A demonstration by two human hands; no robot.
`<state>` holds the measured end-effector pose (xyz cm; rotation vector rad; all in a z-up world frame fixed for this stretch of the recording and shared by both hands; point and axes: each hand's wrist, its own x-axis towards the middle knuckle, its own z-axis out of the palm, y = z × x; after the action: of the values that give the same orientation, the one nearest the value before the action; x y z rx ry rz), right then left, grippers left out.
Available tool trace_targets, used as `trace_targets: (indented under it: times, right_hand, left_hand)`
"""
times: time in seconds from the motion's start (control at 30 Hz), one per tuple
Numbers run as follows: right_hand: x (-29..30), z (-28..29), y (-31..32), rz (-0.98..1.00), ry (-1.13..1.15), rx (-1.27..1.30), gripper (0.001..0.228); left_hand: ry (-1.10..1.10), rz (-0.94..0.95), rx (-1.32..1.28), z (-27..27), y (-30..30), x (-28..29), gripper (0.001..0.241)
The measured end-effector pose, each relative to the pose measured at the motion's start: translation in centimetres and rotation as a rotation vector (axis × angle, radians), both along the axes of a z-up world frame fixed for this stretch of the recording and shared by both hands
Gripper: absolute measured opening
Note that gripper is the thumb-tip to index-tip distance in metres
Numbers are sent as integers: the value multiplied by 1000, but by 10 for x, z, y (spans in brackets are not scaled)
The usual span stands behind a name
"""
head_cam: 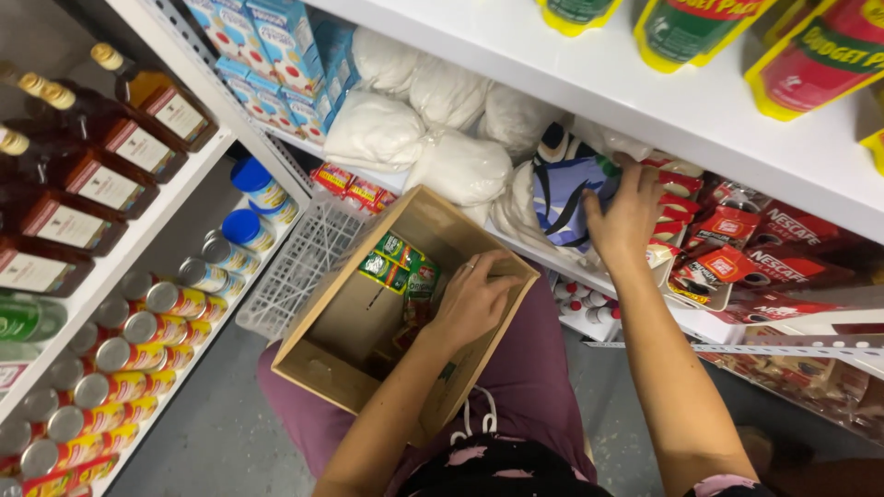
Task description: Clean condiment packets with a cloth and organize them on a grocery store shelf.
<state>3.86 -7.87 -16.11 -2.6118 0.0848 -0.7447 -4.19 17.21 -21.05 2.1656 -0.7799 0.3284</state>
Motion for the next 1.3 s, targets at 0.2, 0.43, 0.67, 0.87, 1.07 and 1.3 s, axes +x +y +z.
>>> trace_targets:
  times: [0.2,0.43,0.67,0.87,1.07,1.3]
  right_hand:
    - [-1,-2,5,125,-68,172,71]
    - [-34,-3,72,397,121,395,72]
    - [-69,-83,122,610,226,372,54]
    - [-90,-129,140,624,378,378,48]
    - [-98,-148,145,535,499,313,47]
    - [-94,-175,136,466,617,143,33]
  left_hand:
    - [97,25,-13,-13,3,-3,25]
    - [217,119,-89,-54,16,15,21]
    - [729,460,163,-131,61,18,26]
    - [1159,572,476,-158,71,-6,48]
    - [1206,353,752,-262,66,-22,51]
    - [1285,510,519,-315,47,-31,56]
